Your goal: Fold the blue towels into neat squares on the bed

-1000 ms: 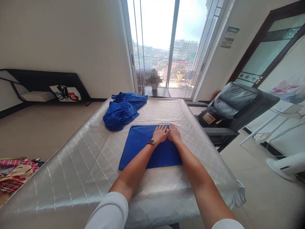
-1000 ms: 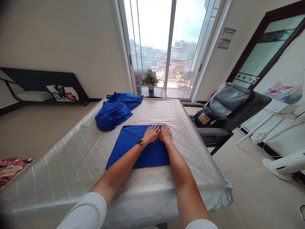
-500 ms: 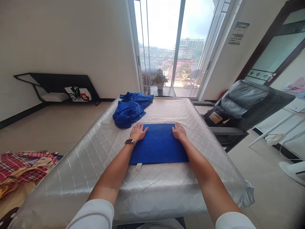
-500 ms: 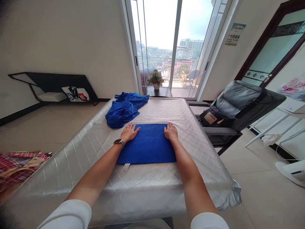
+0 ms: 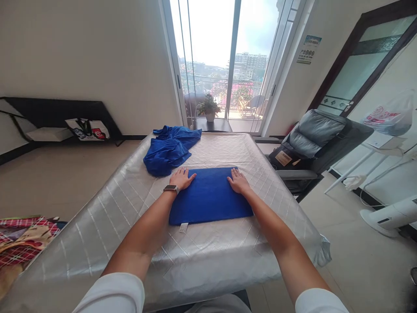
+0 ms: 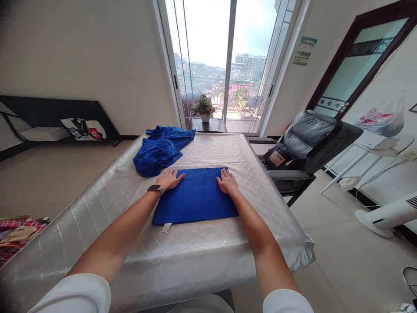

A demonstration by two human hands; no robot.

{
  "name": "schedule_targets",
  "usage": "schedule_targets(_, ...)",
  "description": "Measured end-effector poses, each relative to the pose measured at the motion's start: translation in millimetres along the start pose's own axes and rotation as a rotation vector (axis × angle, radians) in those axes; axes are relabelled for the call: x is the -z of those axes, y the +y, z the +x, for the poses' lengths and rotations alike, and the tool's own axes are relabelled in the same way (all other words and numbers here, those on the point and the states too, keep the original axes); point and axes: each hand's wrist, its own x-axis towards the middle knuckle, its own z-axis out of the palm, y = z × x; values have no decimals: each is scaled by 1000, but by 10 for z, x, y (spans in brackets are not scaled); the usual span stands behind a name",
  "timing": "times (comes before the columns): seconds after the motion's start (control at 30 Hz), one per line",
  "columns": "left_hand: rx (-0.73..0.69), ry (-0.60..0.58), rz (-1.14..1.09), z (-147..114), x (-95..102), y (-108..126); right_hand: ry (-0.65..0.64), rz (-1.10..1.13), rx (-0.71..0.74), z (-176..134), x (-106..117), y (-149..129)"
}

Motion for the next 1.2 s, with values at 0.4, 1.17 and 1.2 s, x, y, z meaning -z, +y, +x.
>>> schedule_targets(0.4, -500, 108, -96, -121, -276, 2120, 28, -32, 77, -57, -16, 35)
schedule_targets(1.17, -4, 127, -49, -783, -267, -49, 212, -75, 34, -338, 102, -157)
schedule_targets(1.2, -15, 125, -56, -772, -277, -66, 199, -76, 39, -429, 88, -160)
